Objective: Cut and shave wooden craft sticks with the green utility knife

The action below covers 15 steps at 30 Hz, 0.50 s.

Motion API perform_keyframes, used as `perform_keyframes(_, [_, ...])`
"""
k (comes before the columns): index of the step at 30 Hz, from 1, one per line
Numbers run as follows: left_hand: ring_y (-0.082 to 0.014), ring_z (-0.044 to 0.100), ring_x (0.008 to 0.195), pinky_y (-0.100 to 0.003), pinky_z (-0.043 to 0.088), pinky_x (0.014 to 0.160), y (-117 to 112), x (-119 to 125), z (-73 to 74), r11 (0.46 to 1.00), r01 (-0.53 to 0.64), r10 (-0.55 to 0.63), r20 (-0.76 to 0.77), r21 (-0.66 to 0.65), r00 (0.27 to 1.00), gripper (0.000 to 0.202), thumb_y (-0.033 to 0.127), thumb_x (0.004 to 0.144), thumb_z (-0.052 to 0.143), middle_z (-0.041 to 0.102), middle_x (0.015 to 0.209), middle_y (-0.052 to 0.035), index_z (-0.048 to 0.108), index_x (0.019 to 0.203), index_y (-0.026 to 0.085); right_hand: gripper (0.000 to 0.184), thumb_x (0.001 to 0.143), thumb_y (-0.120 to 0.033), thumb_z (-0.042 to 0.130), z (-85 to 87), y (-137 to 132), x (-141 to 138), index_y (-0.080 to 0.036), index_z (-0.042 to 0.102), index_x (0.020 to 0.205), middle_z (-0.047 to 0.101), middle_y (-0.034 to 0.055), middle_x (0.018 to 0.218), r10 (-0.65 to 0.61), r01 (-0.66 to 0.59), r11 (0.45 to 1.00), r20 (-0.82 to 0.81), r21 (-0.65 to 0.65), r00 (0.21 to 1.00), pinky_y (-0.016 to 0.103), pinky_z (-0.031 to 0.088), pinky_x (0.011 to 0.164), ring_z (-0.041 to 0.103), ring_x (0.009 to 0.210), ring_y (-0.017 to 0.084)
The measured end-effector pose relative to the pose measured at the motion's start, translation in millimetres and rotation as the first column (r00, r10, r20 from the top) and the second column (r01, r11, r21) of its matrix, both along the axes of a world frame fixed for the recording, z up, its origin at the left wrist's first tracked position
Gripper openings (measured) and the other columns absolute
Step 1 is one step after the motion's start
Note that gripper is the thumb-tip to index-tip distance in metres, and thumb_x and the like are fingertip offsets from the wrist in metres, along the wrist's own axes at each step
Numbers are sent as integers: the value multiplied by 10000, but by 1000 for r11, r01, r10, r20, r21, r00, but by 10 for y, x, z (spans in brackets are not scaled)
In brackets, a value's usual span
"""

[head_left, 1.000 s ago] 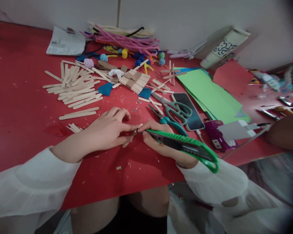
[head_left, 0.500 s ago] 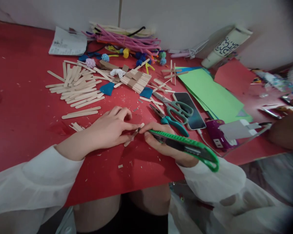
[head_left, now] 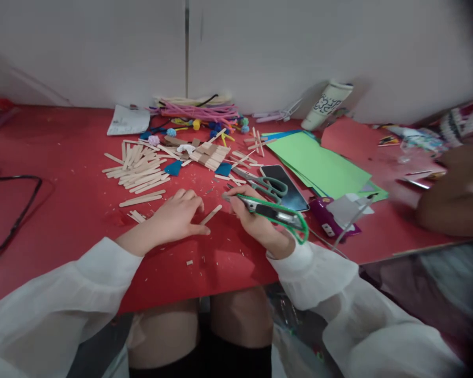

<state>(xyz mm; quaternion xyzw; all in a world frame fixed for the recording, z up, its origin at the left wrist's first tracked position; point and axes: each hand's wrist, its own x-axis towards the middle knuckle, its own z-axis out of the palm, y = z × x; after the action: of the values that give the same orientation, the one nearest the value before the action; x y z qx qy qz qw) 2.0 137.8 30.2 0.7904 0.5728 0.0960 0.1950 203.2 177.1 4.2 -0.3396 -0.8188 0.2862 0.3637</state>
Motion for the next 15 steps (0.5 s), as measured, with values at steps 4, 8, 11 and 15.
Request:
perform_keyframes(4, [-235,486,834,-326,346,762,7,39,34,971,-216,236,301,-100,924,115,149,569,679,531,702,-22,572,566,191,201,916,-221,350,3,26,-25,-156,505,1026,605,38,829,5,-60,970,226,234,974,253,469,655,577,702,121])
perform_keyframes(8, [-165,459,578,-281,333,610,203,-91,111,910,-391,412,430,-140,803,168,159,564,681,476,509,15,527,504,189,243,880,-142,425,9,39,-72,-156,552,1087,631,107,921,29,-209,925,490,317,871,296,470,719,601,831,190])
perform_keyframes(11, [-117,474,539,-238,359,569,406,-147,191,852,-486,493,608,-193,623,85,215,657,638,519,567,29,560,666,181,304,887,-81,382,79,-25,-166,-159,558,1121,620,149,984,1,-268,906,631,327,776,321,474,728,601,878,226])
perform_keyframes(15, [-73,485,532,-215,412,548,532,-47,196,834,-468,500,757,-291,420,142,276,792,576,522,631,36,540,736,150,371,903,-96,355,245,-41,-309,-173,481,1243,620,146,1052,-71,-239,917,720,319,690,322,476,775,605,945,230])
